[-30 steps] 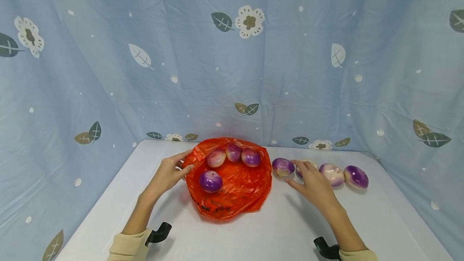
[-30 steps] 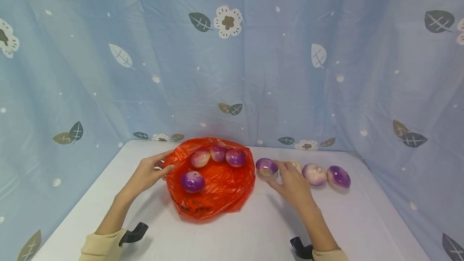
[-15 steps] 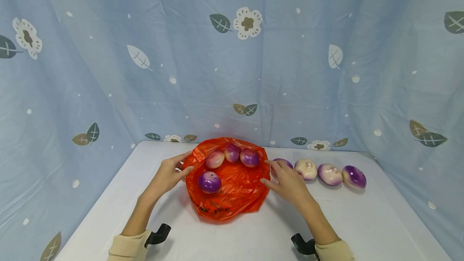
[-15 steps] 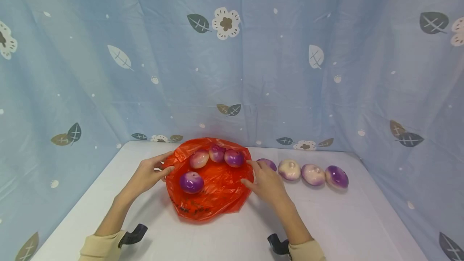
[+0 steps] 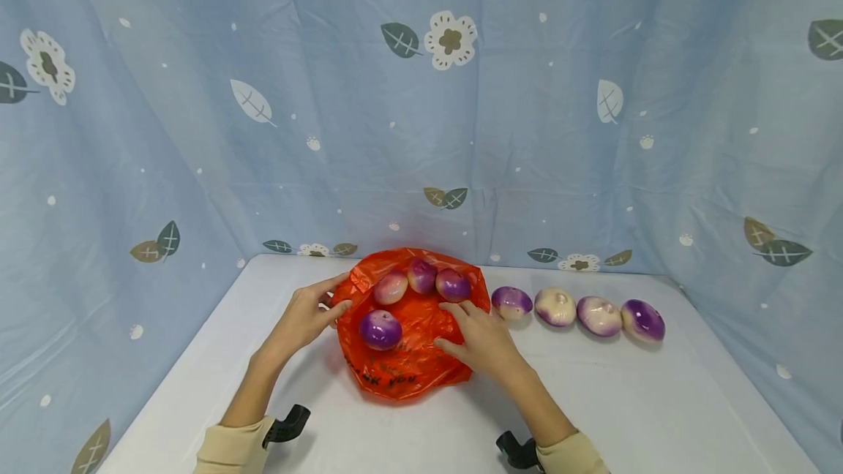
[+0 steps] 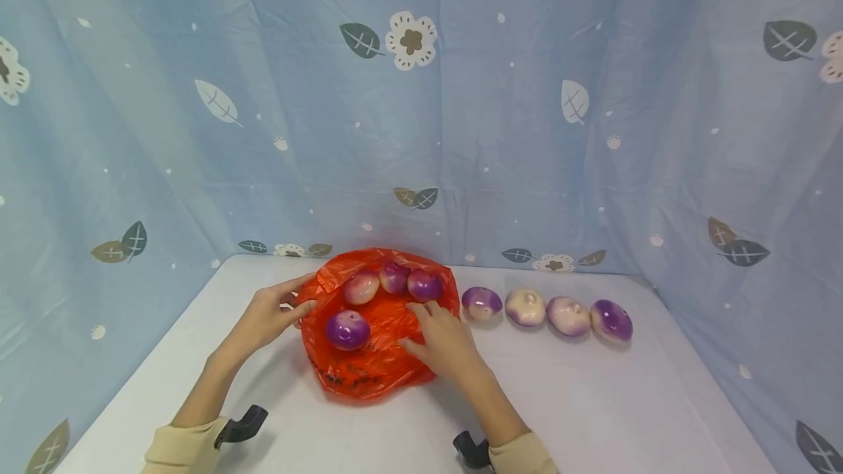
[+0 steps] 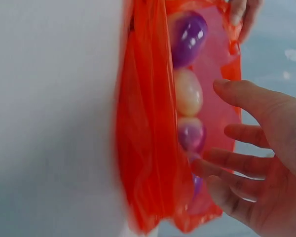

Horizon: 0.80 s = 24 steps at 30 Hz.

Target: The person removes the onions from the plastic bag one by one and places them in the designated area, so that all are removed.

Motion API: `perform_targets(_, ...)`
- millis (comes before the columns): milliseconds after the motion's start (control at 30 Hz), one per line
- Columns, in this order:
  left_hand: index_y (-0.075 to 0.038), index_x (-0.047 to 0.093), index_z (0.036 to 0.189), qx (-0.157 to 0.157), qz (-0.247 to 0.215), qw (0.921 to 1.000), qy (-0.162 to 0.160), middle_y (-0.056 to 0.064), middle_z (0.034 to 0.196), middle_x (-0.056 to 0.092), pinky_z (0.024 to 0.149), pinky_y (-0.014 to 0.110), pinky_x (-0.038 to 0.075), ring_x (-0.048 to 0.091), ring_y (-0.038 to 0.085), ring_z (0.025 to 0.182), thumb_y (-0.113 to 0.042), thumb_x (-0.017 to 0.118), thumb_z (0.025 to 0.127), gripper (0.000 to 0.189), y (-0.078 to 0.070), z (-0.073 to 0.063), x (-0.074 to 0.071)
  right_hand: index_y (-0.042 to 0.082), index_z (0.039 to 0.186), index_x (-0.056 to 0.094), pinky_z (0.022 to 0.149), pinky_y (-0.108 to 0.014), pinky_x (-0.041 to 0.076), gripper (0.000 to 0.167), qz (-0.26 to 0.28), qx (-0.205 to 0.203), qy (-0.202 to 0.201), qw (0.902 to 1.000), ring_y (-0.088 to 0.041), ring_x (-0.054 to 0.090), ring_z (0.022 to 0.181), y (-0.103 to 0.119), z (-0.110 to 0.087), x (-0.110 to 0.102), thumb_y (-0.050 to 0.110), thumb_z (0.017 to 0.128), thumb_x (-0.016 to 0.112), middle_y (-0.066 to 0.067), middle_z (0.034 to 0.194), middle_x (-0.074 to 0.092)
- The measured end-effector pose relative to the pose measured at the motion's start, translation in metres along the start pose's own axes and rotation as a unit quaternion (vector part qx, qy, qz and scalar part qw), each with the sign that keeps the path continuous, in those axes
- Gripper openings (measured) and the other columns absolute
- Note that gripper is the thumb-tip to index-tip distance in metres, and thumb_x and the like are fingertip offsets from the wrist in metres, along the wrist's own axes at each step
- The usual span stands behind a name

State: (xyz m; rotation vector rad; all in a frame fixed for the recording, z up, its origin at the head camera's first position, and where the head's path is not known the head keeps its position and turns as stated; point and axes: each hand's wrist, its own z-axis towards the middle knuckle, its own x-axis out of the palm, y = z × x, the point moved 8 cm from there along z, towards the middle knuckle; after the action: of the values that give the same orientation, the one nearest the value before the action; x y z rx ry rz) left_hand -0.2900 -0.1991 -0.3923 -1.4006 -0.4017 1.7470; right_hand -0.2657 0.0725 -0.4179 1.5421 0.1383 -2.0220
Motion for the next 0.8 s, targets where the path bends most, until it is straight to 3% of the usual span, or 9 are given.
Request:
perform_targets(600, -0.006, 0.056, 0.138, -0.006, 0.005, 1.0, 0.003, 0.017, 0.104, 0.071, 0.054, 0.019, 0.056, 0.065, 0.014, 0.071, -0.012, 0.072, 0.089, 0.052, 0.001, 0.001, 0.002, 0.019, 0.138, 0.053, 0.089, -0.046, 0.058, 0.068, 0.053, 0.021, 0.084, 0.9948, -0.025, 0.065, 0.11, 0.043, 0.025, 0.044, 0.054, 0.083, 0.071, -0.008, 0.126, 0.061)
perform_targets(800, -0.006, 0.056, 0.138, -0.003, 0.003, 1.0, 0.006, 0.018, 0.106, 0.071, 0.055, 0.019, 0.056, 0.066, 0.013, 0.071, -0.011, 0.071, 0.089, 0.052, 0.0, 0.0, 0.003, 0.025, 0.143, 0.047, 0.093, -0.051, 0.056, 0.074, 0.069, 0.025, 0.089, 0.9933, -0.026, 0.063, 0.116, 0.052, 0.031, 0.053, 0.056, 0.081, 0.072, -0.006, 0.131, 0.059)
